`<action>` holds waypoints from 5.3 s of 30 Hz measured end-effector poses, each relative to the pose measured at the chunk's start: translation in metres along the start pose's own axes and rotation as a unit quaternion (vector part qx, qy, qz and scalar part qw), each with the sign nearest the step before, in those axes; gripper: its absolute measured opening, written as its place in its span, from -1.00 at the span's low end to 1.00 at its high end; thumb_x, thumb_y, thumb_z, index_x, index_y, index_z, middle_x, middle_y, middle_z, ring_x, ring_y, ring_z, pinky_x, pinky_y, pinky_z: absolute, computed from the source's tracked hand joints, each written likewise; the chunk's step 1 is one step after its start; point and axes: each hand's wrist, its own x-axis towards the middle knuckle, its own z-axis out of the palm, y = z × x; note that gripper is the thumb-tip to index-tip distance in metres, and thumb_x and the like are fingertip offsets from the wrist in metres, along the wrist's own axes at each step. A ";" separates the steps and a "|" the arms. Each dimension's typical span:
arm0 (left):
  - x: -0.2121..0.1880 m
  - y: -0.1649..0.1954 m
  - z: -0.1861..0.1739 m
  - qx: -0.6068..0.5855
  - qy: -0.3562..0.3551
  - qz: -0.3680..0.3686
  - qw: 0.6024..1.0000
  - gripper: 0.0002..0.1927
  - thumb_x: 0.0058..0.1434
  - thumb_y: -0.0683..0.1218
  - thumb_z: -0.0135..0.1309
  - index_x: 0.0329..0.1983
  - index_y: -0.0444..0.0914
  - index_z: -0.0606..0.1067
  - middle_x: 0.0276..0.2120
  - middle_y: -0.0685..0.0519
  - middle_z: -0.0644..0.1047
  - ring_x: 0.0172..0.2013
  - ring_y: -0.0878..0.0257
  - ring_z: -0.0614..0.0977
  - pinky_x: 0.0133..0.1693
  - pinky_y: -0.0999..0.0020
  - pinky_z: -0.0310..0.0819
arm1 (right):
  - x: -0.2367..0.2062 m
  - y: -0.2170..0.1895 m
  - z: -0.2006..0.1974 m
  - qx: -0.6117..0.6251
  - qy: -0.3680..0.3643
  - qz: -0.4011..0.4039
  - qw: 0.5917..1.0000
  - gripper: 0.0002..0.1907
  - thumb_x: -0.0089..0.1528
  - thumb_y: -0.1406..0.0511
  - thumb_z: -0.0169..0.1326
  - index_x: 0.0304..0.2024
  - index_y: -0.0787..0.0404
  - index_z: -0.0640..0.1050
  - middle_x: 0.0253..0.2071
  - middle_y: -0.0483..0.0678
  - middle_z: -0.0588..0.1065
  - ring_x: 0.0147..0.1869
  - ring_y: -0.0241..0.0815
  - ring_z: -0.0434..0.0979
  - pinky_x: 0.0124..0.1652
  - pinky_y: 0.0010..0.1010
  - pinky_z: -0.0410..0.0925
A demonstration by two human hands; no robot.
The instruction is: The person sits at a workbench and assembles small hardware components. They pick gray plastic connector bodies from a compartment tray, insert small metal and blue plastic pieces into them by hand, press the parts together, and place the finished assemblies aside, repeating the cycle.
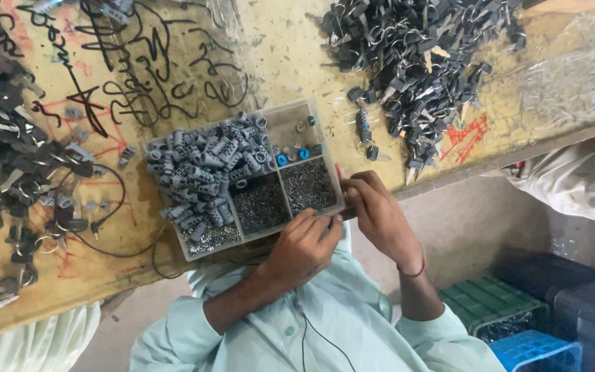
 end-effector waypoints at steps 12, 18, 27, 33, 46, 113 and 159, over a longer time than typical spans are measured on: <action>0.004 0.001 -0.016 -0.051 0.008 0.000 0.999 -0.70 0.10 -0.27 0.13 -0.07 -0.45 0.52 -0.20 -0.21 0.55 -0.09 -0.13 0.61 0.09 0.03 0.51 | 0.008 -0.001 0.021 -0.121 0.003 0.027 0.992 -0.83 0.34 0.28 0.05 -0.18 0.29 0.43 -0.24 0.13 0.42 -0.27 0.22 0.52 -0.32 -0.02 0.35; -0.004 -0.002 -0.020 -0.050 0.023 -0.007 0.998 -0.75 0.17 -0.27 0.16 -0.07 -0.42 0.55 -0.20 -0.14 0.56 -0.09 -0.10 0.64 0.10 0.08 0.56 | 0.006 -0.002 0.028 -0.157 0.009 0.043 0.987 -0.85 0.37 0.30 0.04 -0.18 0.29 0.41 -0.24 0.12 0.43 -0.25 0.25 0.50 -0.32 0.01 0.32; -0.010 -0.003 -0.020 -0.051 0.031 -0.028 0.998 -0.76 0.19 -0.27 0.18 -0.07 -0.40 0.56 -0.18 -0.13 0.58 -0.07 -0.10 0.66 0.08 0.12 0.57 | 0.009 -0.010 0.021 -0.139 0.035 -0.001 0.990 -0.87 0.35 0.32 0.08 -0.18 0.28 0.45 -0.25 0.09 0.44 -0.24 0.18 0.52 -0.27 -0.05 0.36; -0.012 -0.004 -0.022 -0.063 0.021 -0.034 0.997 -0.73 0.17 -0.28 0.17 -0.05 -0.40 0.55 -0.16 -0.13 0.58 -0.05 -0.10 0.67 0.11 0.12 0.57 | 0.006 -0.011 0.023 -0.078 0.052 0.019 0.995 -0.88 0.31 0.37 0.10 -0.17 0.30 0.45 -0.22 0.12 0.46 -0.25 0.11 0.56 -0.30 -0.12 0.38; -0.008 -0.001 -0.024 -0.065 0.030 -0.042 0.997 -0.79 0.19 -0.28 0.19 -0.10 -0.38 0.55 -0.17 -0.10 0.57 -0.05 -0.07 0.67 0.10 0.14 0.58 | 0.013 -0.004 0.015 -0.057 0.008 0.026 0.998 -0.83 0.30 0.37 0.10 -0.11 0.31 0.42 -0.34 0.19 0.53 -0.24 0.24 0.57 -0.30 -0.07 0.38; -0.020 0.019 -0.020 -0.218 -0.106 -0.042 0.969 -0.82 0.04 -0.29 0.18 -0.29 -0.24 0.51 -0.52 0.05 0.51 -0.33 0.11 0.65 0.44 -0.23 0.04 | 0.018 0.005 0.008 -0.012 0.002 0.064 0.998 -0.80 0.30 0.39 0.09 -0.06 0.33 0.43 -0.28 0.11 0.56 -0.30 -0.04 0.62 -0.33 -0.29 0.42; -0.048 -0.041 -0.080 -0.232 0.120 -0.077 0.962 -0.66 0.07 -0.48 0.16 -0.11 -0.37 0.50 -0.12 -0.11 0.61 -0.02 0.01 0.69 0.18 0.09 0.60 | 0.128 -0.029 0.020 -0.400 -0.012 -0.240 0.884 -0.90 0.16 0.33 0.27 -0.33 0.19 0.59 -0.32 -0.03 0.53 -0.34 0.00 0.58 -0.39 -0.21 0.35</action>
